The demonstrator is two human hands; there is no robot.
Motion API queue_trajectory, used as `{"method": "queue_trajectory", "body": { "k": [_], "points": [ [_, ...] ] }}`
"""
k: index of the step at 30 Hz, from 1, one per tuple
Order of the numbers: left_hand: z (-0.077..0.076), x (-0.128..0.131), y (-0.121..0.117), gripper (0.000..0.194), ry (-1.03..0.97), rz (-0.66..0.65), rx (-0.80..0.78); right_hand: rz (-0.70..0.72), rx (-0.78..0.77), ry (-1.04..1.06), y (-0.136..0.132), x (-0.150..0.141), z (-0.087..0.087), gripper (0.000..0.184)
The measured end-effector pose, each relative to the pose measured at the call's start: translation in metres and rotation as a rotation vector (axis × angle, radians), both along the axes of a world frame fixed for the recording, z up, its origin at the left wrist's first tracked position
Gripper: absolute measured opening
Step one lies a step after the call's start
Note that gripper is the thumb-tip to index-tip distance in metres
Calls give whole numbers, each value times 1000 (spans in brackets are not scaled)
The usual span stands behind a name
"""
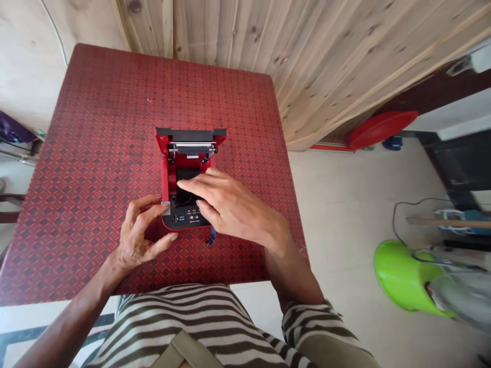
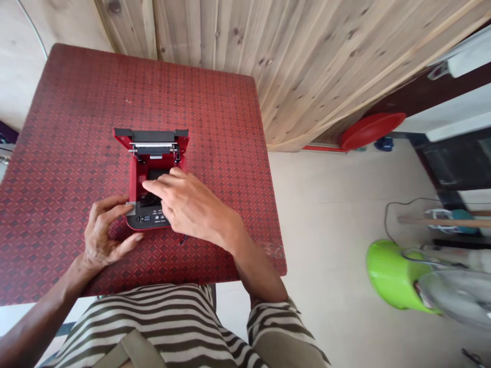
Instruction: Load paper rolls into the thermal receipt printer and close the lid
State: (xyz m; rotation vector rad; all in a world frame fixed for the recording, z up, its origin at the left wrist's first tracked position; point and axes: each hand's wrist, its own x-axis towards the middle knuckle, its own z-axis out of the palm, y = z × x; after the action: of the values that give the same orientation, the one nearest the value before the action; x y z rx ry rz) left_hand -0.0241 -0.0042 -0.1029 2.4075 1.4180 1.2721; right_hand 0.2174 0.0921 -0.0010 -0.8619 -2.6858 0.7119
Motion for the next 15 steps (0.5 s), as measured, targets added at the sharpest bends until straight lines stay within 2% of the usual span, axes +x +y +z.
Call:
{"method": "queue_trajectory", "body": {
  "k": [3, 6, 9, 12, 15],
  "points": [
    [19, -5, 4, 60, 13, -16, -5, 14, 38, 40, -10, 4, -6, 32],
    [43, -9, 20, 55, 17, -4, 21, 15, 97, 90, -16, 5, -13, 18],
    [65, -10, 47, 48, 31, 35, 88, -27, 186, 130, -19, 4, -19, 22],
    [81, -7, 79, 53, 56, 86, 174, -74, 283, 184, -23, 2, -24, 22],
    [90, 0, 107, 64, 90, 75, 91, -114, 393, 215, -27, 0, -29, 21]
  ]
}}
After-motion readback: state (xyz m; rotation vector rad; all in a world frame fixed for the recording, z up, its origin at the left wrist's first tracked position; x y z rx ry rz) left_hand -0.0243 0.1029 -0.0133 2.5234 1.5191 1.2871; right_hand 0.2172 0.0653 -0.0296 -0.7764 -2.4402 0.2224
